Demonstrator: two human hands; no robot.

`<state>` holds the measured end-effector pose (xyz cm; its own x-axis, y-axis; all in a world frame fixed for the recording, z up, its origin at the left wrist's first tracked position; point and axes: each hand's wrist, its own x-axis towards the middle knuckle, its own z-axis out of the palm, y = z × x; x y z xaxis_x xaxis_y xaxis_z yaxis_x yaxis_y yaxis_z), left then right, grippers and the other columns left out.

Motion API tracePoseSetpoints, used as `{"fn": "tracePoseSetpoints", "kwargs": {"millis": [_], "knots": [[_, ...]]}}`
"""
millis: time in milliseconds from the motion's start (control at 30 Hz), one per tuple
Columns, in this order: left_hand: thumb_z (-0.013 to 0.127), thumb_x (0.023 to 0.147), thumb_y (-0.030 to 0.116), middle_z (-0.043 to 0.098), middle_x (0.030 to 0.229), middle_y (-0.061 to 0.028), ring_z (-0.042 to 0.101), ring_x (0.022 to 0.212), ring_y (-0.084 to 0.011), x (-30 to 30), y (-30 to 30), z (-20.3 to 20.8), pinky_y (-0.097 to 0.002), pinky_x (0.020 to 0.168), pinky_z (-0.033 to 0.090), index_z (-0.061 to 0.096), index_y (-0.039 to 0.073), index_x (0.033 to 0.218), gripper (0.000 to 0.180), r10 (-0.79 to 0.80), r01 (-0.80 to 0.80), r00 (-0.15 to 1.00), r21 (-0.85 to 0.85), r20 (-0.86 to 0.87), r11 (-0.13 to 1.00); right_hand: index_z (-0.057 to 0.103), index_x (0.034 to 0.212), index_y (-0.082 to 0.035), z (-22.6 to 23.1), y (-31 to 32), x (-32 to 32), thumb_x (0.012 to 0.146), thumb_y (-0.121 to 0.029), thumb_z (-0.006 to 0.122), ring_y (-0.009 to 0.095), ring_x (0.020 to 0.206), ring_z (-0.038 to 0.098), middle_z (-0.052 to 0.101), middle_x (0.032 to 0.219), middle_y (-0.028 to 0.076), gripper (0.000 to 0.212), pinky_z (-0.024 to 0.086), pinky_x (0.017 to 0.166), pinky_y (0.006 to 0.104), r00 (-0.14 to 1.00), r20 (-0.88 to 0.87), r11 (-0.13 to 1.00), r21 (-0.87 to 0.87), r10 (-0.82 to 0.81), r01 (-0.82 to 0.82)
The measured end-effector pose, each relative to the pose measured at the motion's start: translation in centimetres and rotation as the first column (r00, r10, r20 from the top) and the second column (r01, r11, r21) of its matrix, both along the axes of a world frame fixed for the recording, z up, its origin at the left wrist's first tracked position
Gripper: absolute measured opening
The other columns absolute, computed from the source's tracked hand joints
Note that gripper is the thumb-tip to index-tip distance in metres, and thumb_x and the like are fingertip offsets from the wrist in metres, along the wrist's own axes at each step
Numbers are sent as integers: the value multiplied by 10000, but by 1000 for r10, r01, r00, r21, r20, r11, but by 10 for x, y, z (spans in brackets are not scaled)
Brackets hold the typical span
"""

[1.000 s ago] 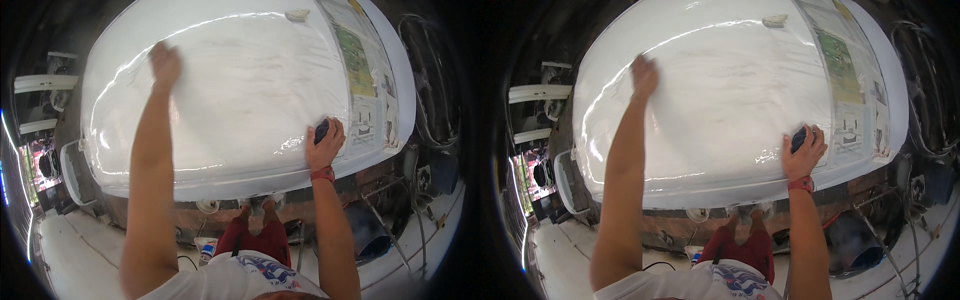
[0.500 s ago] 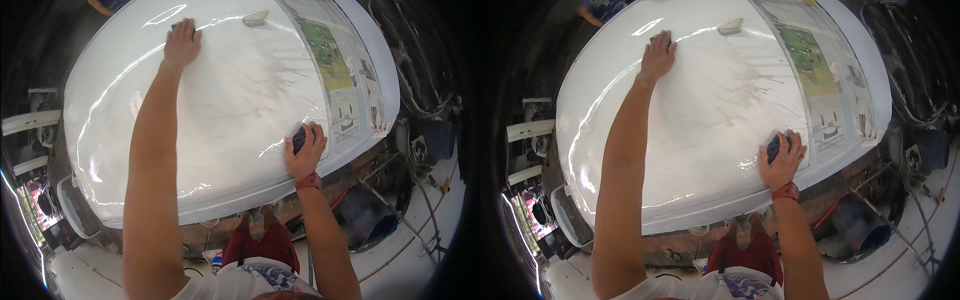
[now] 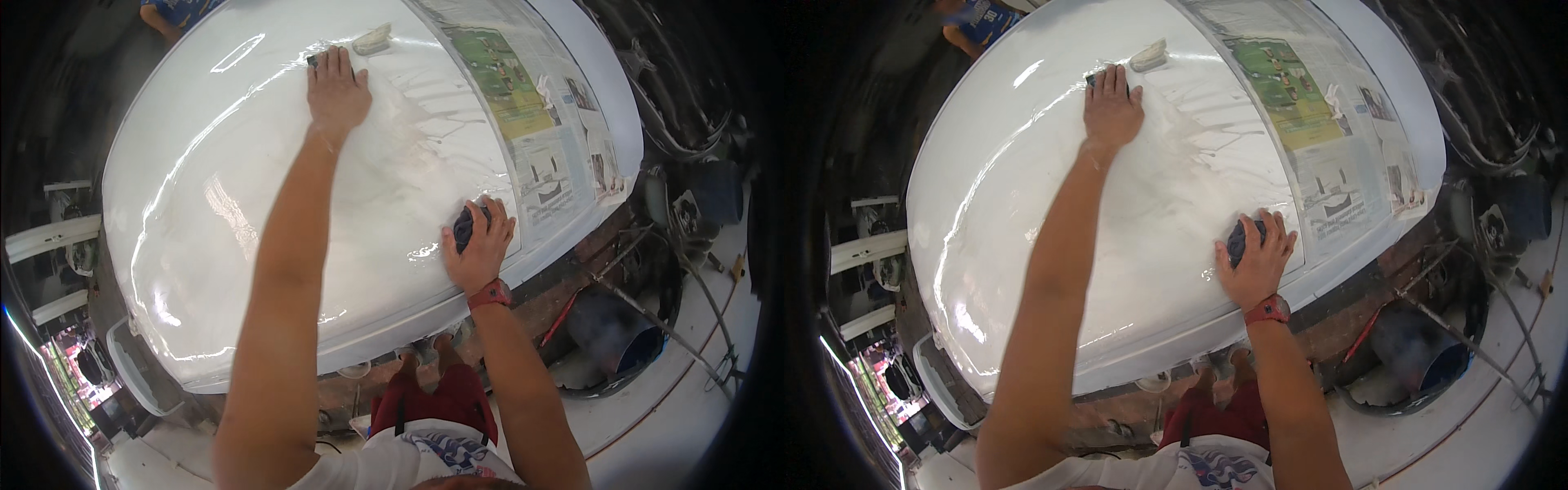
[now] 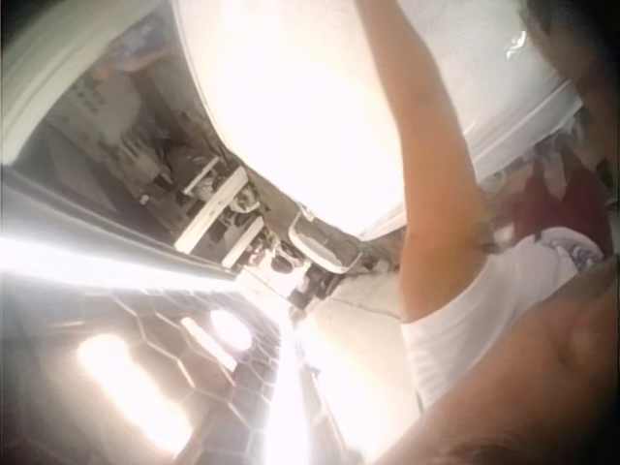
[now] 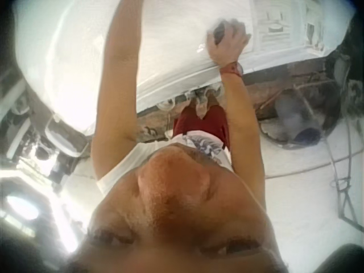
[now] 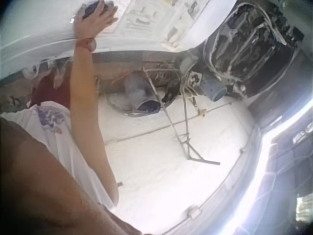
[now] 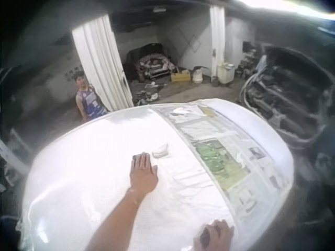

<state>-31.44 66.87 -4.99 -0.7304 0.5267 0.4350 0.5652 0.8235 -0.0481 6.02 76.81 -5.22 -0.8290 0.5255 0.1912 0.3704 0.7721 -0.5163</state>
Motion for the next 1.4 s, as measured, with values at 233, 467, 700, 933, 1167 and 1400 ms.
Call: {"fn": "tracePoseSetpoints", "kwargs": {"millis": [233, 467, 700, 933, 1167, 1400], "knots": [[593, 1075, 364, 541, 1621, -195, 490, 1508, -368, 126, 34, 1, -499, 1274, 358, 483, -6, 1612, 661, -467, 465, 855, 68, 223, 883, 606, 1460, -115, -6, 8, 11, 952, -434, 756, 507, 1542, 354, 464, 1558, 206, 619, 207, 1223, 805, 999, 19, 999, -1, -42, 42], [553, 1085, 389, 460, 1691, -182, 437, 1541, -385, 102, 94, -11, -507, 1254, 366, 467, -10, 1617, 670, -266, 264, 909, 50, 322, 963, 610, 1455, -126, -10, 8, 10, 956, -453, 744, 509, 1540, 354, 467, 1557, 203, 612, 204, 1213, 816, 999, 16, 999, -14, -42, 42], [561, 1075, 419, 492, 1680, -161, 440, 1554, -352, 63, 67, -13, -509, 1267, 357, 507, 10, 1603, 670, -419, 409, 868, 95, 266, 908, 622, 1444, -130, -3, 1, 7, 958, -462, 733, 531, 1518, 370, 471, 1556, 216, 598, 208, 1204, 821, 1000, -11, 1000, -20, -12, 12], [585, 1059, 406, 488, 1685, -150, 451, 1540, -362, 144, 82, -17, -499, 1257, 367, 496, 4, 1611, 689, -358, 382, 898, -49, 255, 923, 628, 1441, -125, -11, 14, 12, 973, -453, 714, 531, 1515, 376, 471, 1563, 221, 577, 212, 1199, 826, 998, 18, 999, -2, -53, 53], [612, 1052, 386, 556, 1622, -162, 526, 1468, -373, 53, 58, -8, -514, 1191, 433, 537, 17, 1575, 645, -254, 253, 964, 21, 84, 967, 592, 1471, -122, -1, 2, 3, 946, -395, 768, 511, 1540, 353, 458, 1575, 208, 616, 194, 1233, 786, 1000, 3, 1000, -21, 14, -14], [642, 1039, 373, 533, 1637, -186, 527, 1463, -402, 170, 46, -8, -533, 1185, 436, 527, -8, 1572, 664, -377, 377, 904, 44, 201, 925, 635, 1449, -133, -16, 18, 17, 951, -450, 742, 530, 1508, 381, 471, 1561, 215, 600, 213, 1197, 830, 998, 10, 998, 5, -68, 68]]}}
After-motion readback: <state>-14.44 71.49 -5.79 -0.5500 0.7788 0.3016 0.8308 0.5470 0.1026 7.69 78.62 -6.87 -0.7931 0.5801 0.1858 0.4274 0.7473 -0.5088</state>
